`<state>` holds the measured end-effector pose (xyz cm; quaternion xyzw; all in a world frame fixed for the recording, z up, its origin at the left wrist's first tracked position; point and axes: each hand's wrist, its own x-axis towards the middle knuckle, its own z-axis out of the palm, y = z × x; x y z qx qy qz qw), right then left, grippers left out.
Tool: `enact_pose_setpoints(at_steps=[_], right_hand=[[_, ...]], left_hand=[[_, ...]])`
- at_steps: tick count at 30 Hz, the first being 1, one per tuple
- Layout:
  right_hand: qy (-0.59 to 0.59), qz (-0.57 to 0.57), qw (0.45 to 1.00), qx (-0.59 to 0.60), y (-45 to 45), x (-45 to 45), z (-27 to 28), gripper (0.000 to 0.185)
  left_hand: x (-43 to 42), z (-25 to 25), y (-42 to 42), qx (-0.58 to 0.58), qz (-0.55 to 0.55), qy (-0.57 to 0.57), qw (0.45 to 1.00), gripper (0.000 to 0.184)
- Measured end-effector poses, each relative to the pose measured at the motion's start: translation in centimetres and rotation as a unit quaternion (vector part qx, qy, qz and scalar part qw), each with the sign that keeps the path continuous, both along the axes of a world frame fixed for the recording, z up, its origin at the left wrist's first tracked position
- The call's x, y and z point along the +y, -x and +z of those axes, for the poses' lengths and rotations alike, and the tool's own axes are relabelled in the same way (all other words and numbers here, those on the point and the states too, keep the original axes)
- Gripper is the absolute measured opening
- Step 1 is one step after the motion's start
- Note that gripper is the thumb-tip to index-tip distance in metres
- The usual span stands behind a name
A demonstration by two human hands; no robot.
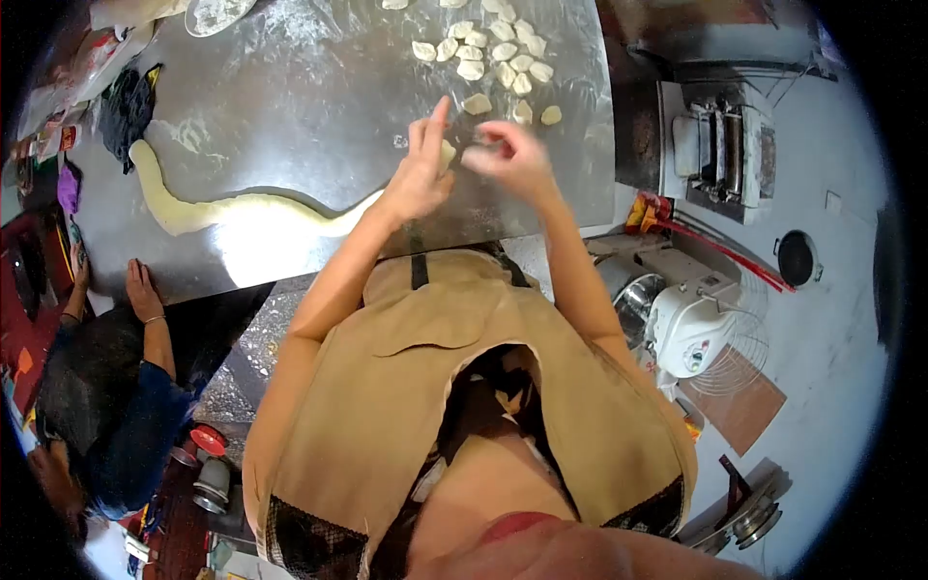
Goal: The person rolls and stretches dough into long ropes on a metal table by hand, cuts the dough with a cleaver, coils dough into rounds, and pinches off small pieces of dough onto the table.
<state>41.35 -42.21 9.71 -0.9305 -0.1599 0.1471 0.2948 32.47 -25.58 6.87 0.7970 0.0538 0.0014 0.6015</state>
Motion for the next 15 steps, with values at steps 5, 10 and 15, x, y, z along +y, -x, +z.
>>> enact_pose_setpoints(at_steps=[5, 10, 15], right_hand=[[-0.271, 0.042, 0.923, 0.269, 1.5, 1.0, 2.4, 0.040], [-0.187, 0.074, 0.979, -0.018, 1.6, 3.3, 3.9, 0.029], [-0.125, 0.120, 0.978, -0.118, 1.2, 5.0, 0.7, 0.031]], left_hand=[[0.6, 1.4, -0.3, -0.067, -0.050, 0.032, 0.996, 0.060], [1.1, 0.5, -0.7, -0.037, -0.033, -0.105, 0.993, 0.016], [1.2, 1.4, -0.8, -0.041, 0.020, -0.113, 0.993, 0.017]])
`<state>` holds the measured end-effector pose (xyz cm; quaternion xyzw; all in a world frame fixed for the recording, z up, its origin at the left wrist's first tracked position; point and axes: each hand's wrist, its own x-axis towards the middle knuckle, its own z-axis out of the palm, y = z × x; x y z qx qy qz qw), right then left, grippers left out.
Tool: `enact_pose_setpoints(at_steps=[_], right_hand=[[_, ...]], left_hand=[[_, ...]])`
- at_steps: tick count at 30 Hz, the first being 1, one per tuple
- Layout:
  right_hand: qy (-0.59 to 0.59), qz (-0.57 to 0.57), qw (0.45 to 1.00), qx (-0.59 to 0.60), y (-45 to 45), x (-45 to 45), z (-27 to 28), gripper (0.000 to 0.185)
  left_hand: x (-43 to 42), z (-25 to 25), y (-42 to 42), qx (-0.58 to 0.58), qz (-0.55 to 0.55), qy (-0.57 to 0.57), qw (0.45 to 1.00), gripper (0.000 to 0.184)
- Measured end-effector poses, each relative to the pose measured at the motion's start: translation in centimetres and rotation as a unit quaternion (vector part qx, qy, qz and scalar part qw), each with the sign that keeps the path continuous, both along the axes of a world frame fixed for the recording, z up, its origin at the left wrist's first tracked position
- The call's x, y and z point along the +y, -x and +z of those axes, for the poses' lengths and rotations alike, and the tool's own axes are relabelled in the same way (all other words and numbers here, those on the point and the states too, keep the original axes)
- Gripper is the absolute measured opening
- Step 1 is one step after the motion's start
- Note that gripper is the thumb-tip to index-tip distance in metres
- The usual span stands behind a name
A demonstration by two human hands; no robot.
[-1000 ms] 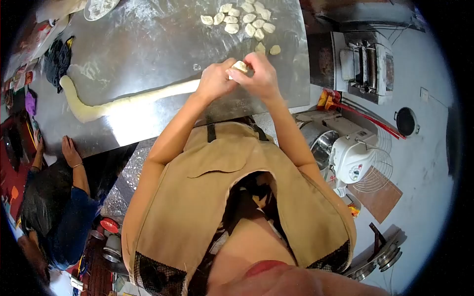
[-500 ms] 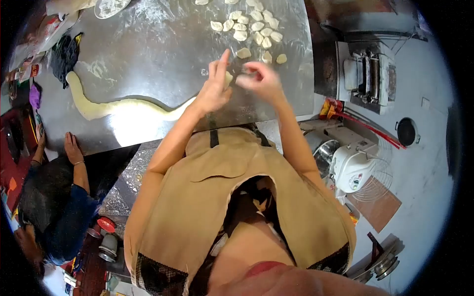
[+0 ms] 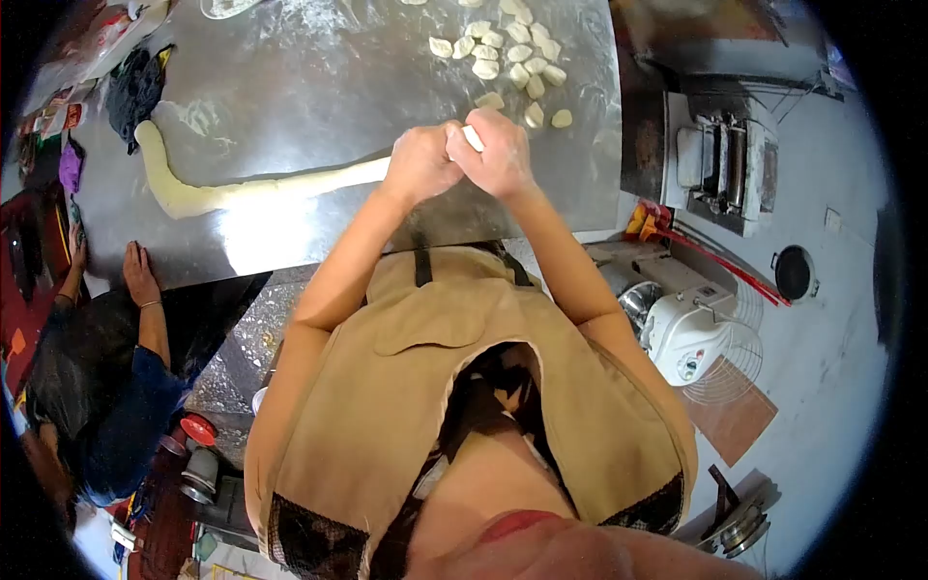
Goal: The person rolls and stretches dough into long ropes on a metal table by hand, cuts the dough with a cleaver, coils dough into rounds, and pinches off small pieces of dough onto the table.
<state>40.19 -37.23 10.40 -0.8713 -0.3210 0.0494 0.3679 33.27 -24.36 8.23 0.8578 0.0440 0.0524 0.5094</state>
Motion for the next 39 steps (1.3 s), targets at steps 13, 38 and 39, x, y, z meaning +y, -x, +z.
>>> enact_pose_setpoints(at_steps=[13, 38, 39], right_hand=[[-0.133, 0.104, 0.918, 0.360, 0.6, 0.5, 0.6, 0.046], [-0.036, -0.030, 0.971, 0.236, 0.0, 1.0, -1.5, 0.041], [-0.186, 0.037, 0.901, 0.390, 0.8, 1.1, -1.1, 0.042]], left_hand=[[2.1, 0.5, 1.9, -0.016, -0.003, 0.114, 0.993, 0.099], [2.9, 0.3, 2.6, 0.025, 0.058, 0.118, 0.991, 0.082], [2.8, 0.3, 2.4, 0.024, 0.026, 0.156, 0.987, 0.087]])
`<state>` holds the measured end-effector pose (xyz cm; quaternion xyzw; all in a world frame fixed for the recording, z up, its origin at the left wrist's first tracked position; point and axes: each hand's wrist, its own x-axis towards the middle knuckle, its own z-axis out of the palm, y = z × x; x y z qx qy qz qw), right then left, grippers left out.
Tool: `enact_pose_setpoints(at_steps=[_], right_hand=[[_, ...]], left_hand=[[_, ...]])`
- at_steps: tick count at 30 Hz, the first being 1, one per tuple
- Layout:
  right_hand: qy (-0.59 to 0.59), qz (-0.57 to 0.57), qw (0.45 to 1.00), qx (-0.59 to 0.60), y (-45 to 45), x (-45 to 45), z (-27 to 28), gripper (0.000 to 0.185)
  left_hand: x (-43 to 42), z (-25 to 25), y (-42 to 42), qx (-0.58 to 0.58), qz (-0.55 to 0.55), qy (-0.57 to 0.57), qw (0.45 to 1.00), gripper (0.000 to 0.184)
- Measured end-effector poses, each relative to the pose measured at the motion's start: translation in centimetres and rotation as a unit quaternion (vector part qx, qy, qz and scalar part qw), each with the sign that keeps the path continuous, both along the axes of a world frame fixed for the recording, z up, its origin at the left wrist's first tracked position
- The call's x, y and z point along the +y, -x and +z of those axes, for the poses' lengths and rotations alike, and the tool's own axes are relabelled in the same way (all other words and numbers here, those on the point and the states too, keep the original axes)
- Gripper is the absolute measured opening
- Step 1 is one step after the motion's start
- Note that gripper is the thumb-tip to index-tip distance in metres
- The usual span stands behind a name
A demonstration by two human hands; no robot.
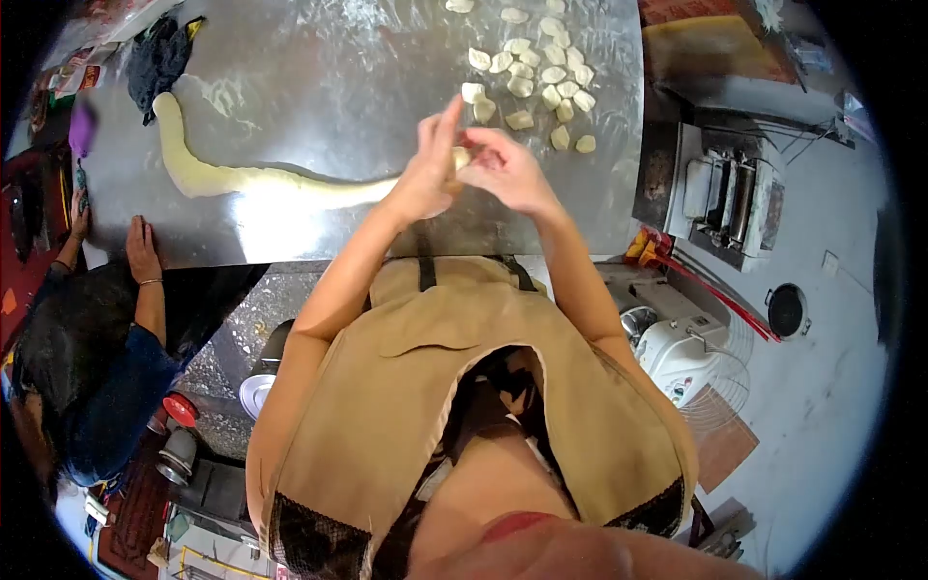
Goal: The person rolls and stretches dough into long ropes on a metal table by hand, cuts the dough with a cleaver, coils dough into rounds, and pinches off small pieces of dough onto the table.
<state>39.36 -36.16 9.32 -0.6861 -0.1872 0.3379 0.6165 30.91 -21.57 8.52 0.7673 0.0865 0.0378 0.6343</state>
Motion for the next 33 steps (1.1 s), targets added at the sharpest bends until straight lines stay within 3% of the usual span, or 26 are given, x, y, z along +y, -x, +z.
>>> enact_pose_setpoints(at_steps=[1, 2, 4, 5, 6, 8, 9, 10, 12, 15, 17, 18, 19, 20, 22, 23, 24, 25, 26, 27, 30, 31, 32, 33], right_hand=[[0.071, 0.099, 0.984, -0.130, -0.8, -0.2, 0.8, 0.035], [0.074, 0.099, 0.984, -0.127, -1.1, -0.1, 1.2, 0.035], [0.045, 0.038, 0.997, -0.054, -1.9, 0.2, 1.7, 0.035], [0.032, 0.026, 0.998, -0.049, -2.2, 0.6, 1.9, 0.033], [0.030, 0.024, 0.998, -0.050, -2.2, 1.1, 2.2, 0.033], [0.084, -0.016, 0.974, -0.210, -2.4, 2.2, 2.9, 0.034], [0.101, -0.007, 0.927, -0.360, -2.9, 2.5, 3.1, 0.032], [0.101, -0.009, 0.926, -0.363, -3.2, 2.7, 3.0, 0.032], [0.129, 0.004, 0.868, -0.479, -3.5, 3.4, 2.4, 0.031], [0.182, 0.006, 0.875, -0.448, -5.4, 5.0, -0.1, 0.033], [0.220, 0.011, 0.882, -0.417, -8.8, 6.9, -3.7, 0.035], [0.289, -0.023, 0.864, -0.412, -10.1, 8.0, -6.4, 0.039], [0.351, -0.048, 0.840, -0.411, -10.7, 9.4, -6.4, 0.045], [0.339, -0.045, 0.843, -0.416, -11.4, 10.4, -6.1, 0.045], [0.418, 0.025, 0.844, -0.336, -10.4, 9.0, -1.7, 0.059], [0.402, 0.014, 0.861, -0.311, -10.0, 8.1, -1.0, 0.062], [0.403, 0.018, 0.859, -0.315, -8.7, 7.1, -0.2, 0.062], [0.259, 0.071, 0.938, -0.218, -6.9, 5.9, 0.6, 0.054], [0.108, 0.118, 0.981, -0.108, -5.8, 5.1, 0.9, 0.048], [0.115, 0.118, 0.981, -0.101, -5.2, 4.6, 1.1, 0.048], [0.118, 0.120, 0.983, -0.076, -4.6, 4.3, 1.8, 0.034], [0.083, 0.096, 0.988, -0.091, -4.8, 4.4, 1.8, 0.030], [0.049, 0.071, 0.991, -0.105, -4.8, 4.5, 1.9, 0.026], [0.043, 0.040, 0.986, -0.155, -4.4, 5.1, 2.8, 0.025]], left_hand=[[-0.8, 0.0, -0.5, -0.048, -0.003, 0.048, 0.998, 0.080], [-0.6, -0.1, -0.6, -0.045, -0.003, 0.051, 0.998, 0.080], [1.1, 0.2, -1.3, -0.023, -0.024, -0.070, 0.997, 0.061], [1.9, -1.0, -1.5, -0.005, -0.042, -0.169, 0.985, 0.038], [2.0, -1.0, -1.9, -0.006, -0.044, -0.170, 0.984, 0.038], [2.0, -0.7, -3.0, 0.017, -0.022, -0.190, 0.981, 0.025], [2.0, -0.2, -3.3, 0.008, -0.016, -0.198, 0.980, 0.021], [1.8, 0.0, -3.6, 0.005, -0.017, -0.199, 0.980, 0.021], [1.7, 0.6, -3.9, 0.018, -0.003, -0.202, 0.979, 0.017], [1.8, 0.5, -3.7, 0.018, 0.024, -0.231, 0.972, 0.015], [-0.4, 3.6, -1.8, -0.049, 0.015, -0.164, 0.985, 0.011], [-1.9, 5.3, -0.9, -0.134, -0.091, -0.116, 0.980, 0.011], [-2.0, 5.1, -0.5, -0.095, -0.029, -0.107, 0.989, 0.017], [-1.5, 4.4, -0.4, -0.058, 0.032, -0.104, 0.992, 0.023], [1.6, 1.8, -1.0, -0.070, 0.113, -0.133, 0.982, 0.055], [2.4, 1.2, -1.1, 0.031, 0.096, -0.111, 0.989, 0.083], [2.9, 0.6, -1.4, 0.028, 0.101, -0.108, 0.989, 0.083], [3.3, -0.1, -1.7, 0.008, 0.081, -0.073, 0.994, 0.088], [3.4, -0.6, -1.9, -0.009, 0.057, -0.037, 0.998, 0.093], [2.7, -0.5, -2.4, -0.086, 0.054, -0.055, 0.993, 0.090], [3.6, 0.3, -2.7, -0.008, 0.008, -0.051, 0.999, 0.078], [3.9, -0.4, -2.8, -0.023, 0.026, -0.114, 0.993, 0.051], [3.9, -0.9, -3.1, -0.023, 0.024, -0.114, 0.993, 0.051], [4.1, -1.0, -3.6, -0.022, 0.022, -0.150, 0.988, 0.038]])
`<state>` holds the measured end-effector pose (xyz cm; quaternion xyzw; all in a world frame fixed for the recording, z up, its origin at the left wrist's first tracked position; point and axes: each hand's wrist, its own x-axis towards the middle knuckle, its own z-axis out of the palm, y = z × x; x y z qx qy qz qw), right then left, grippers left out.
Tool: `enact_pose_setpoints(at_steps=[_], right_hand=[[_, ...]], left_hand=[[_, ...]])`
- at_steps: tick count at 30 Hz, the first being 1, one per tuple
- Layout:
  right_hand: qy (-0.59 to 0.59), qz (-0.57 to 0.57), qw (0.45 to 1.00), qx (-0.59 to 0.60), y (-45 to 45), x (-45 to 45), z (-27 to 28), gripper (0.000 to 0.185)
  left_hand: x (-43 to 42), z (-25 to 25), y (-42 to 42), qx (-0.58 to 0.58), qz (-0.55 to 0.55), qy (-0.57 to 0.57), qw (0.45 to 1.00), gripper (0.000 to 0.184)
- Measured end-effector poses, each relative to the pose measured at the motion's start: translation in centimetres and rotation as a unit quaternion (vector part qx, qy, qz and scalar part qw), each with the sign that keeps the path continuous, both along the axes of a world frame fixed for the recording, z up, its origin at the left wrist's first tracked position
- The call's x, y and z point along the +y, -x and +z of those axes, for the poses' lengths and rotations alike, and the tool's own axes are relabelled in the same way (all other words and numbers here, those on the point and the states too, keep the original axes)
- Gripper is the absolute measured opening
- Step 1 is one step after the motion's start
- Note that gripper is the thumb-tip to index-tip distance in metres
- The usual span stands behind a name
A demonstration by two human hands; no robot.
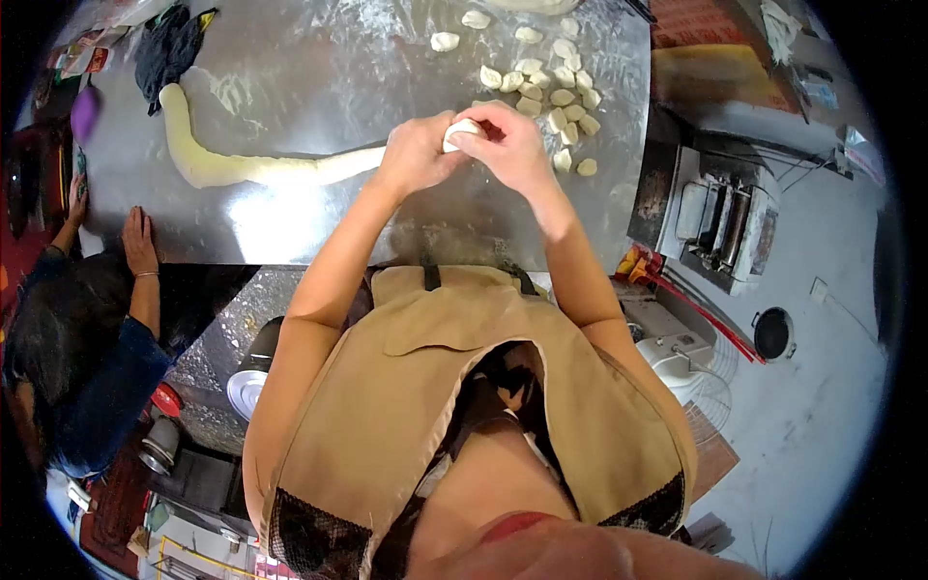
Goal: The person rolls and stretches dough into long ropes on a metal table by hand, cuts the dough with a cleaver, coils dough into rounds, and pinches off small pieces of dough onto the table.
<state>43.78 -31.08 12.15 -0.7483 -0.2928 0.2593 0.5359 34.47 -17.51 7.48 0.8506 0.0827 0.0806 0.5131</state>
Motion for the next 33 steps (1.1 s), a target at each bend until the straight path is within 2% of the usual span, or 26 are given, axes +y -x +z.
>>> enact_pose_setpoints(at_steps=[1, 2, 3, 5, 9, 11, 13, 14, 15, 16, 17, 18, 20, 21, 23, 24, 25, 26, 28, 32, 33], right_hand=[[0.000, -0.003, 1.000, -0.001, -0.1, 0.4, 0.3, 0.025], [0.038, 0.003, 0.988, -0.150, -0.4, 0.6, 0.6, 0.028], [0.076, 0.008, 0.952, -0.296, -0.6, 0.9, 0.8, 0.033], [0.061, -0.009, 0.944, -0.325, -0.9, 1.7, -0.2, 0.039], [0.085, -0.076, 0.956, -0.271, -5.8, 3.2, -5.4, 0.032], [0.341, -0.128, 0.882, -0.298, -10.5, 3.6, -8.9, 0.027], [0.372, -0.121, 0.866, -0.312, -12.4, 4.2, -7.6, 0.030], [0.419, -0.123, 0.844, -0.311, -12.0, 3.8, -7.0, 0.036], [0.423, -0.123, 0.844, -0.306, -10.6, 3.4, -5.2, 0.036], [0.334, -0.072, 0.923, -0.177, -9.3, 3.2, -2.5, 0.041], [0.237, -0.019, 0.970, -0.040, -8.1, 2.8, -1.1, 0.047], [0.243, -0.016, 0.969, -0.037, -7.0, 2.5, -1.2, 0.047], [0.096, 0.101, 0.990, 0.025, -4.5, 1.6, -1.7, 0.046], [0.100, 0.101, 0.990, 0.026, -4.5, 1.2, -1.7, 0.046], [0.052, 0.030, 0.987, 0.149, -4.6, 0.8, -1.5, 0.045], [0.027, 0.004, 0.994, 0.105, -4.1, 1.1, -0.9, 0.037], [0.027, 0.004, 0.994, 0.106, -3.7, 1.5, -0.4, 0.037], [0.048, -0.009, 0.998, -0.031, -3.4, 2.0, 0.2, 0.035], [0.101, -0.018, 0.957, -0.273, -2.9, 2.8, 0.8, 0.038], [0.130, -0.014, 0.945, -0.300, -2.6, 3.4, -2.9, 0.039], [0.181, -0.030, 0.941, -0.283, -3.5, 3.8, -4.4, 0.040]], left_hand=[[0.0, -0.1, -0.3, 0.002, -0.001, -0.035, 0.999, 0.026], [0.0, 0.0, -0.6, 0.000, -0.004, -0.036, 0.999, 0.026], [-0.1, 0.3, -1.0, 0.011, 0.006, -0.028, 1.000, 0.021], [0.1, 0.9, -1.9, 0.019, 0.018, -0.023, 0.999, 0.017], [-1.0, 3.5, -2.3, 0.057, 0.029, 0.008, 0.998, 0.011], [-3.9, 8.3, -1.1, -0.047, -0.168, 0.050, 0.983, 0.016], [-2.3, 6.4, -2.0, -0.033, -0.059, 0.127, 0.990, 0.028], [-0.4, 5.1, -2.6, -0.032, -0.015, 0.116, 0.993, 0.062], [1.0, 3.1, -3.1, -0.013, 0.019, 0.072, 0.997, 0.089], [1.9, 1.3, -3.3, 0.016, 0.035, 0.082, 0.996, 0.093], [2.3, 0.1, -3.4, 0.048, 0.052, 0.095, 0.993, 0.097], [2.3, 0.2, -3.8, 0.052, 0.054, 0.100, 0.992, 0.097], [1.7, 0.7, -4.0, -0.034, -0.022, 0.166, 0.985, 0.082], [1.8, 0.8, -4.0, -0.033, -0.021, 0.169, 0.985, 0.082], [2.4, 0.8, -3.8, 0.034, -0.024, 0.103, 0.994, 0.055], [2.3, 0.5, -3.6, 0.021, -0.013, 0.036, 0.999, 0.028], [2.2, 0.3, -3.5, 0.022, -0.013, 0.036, 0.999, 0.028], [2.1, 0.2, -3.4, 0.037, 0.000, 0.012, 0.999, 0.024], [1.9, 0.1, -3.2, 0.050, 0.013, -0.014, 0.999, 0.021], [1.5, 0.8, -2.3, 0.061, 0.016, -0.051, 0.997, 0.021], [1.1, 1.4, -1.7, 0.075, 0.021, -0.053, 0.996, 0.020]])
